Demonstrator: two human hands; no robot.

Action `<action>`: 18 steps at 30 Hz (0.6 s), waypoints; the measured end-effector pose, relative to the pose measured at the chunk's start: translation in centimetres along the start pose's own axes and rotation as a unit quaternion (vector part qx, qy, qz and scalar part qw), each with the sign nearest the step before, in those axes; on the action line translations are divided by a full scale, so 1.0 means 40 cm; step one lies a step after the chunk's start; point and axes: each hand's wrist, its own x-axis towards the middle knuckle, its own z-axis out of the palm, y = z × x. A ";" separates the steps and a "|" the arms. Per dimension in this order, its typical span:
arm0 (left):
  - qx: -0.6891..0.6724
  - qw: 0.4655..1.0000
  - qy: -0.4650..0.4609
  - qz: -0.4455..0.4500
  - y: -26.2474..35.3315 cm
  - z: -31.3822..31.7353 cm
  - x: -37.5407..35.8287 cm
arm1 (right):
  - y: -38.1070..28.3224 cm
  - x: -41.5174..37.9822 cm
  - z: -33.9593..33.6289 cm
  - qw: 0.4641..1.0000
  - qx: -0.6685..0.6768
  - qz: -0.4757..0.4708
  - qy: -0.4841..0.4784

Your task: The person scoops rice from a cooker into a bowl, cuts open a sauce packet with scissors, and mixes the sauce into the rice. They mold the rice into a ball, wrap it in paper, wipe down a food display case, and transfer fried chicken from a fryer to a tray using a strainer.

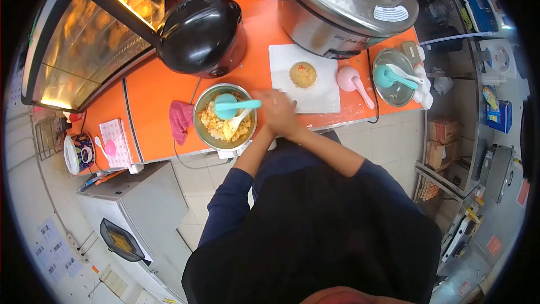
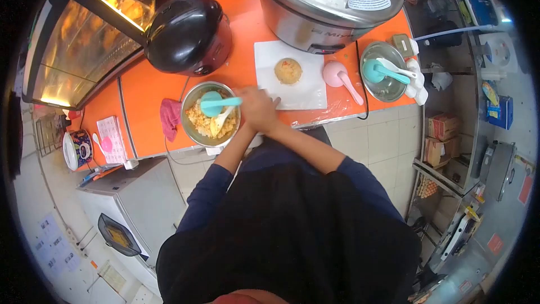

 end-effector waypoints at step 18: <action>-0.477 0.865 -0.151 -0.037 -0.108 -0.096 0.069 | 0.521 -0.196 -0.144 0.921 0.201 0.121 -0.312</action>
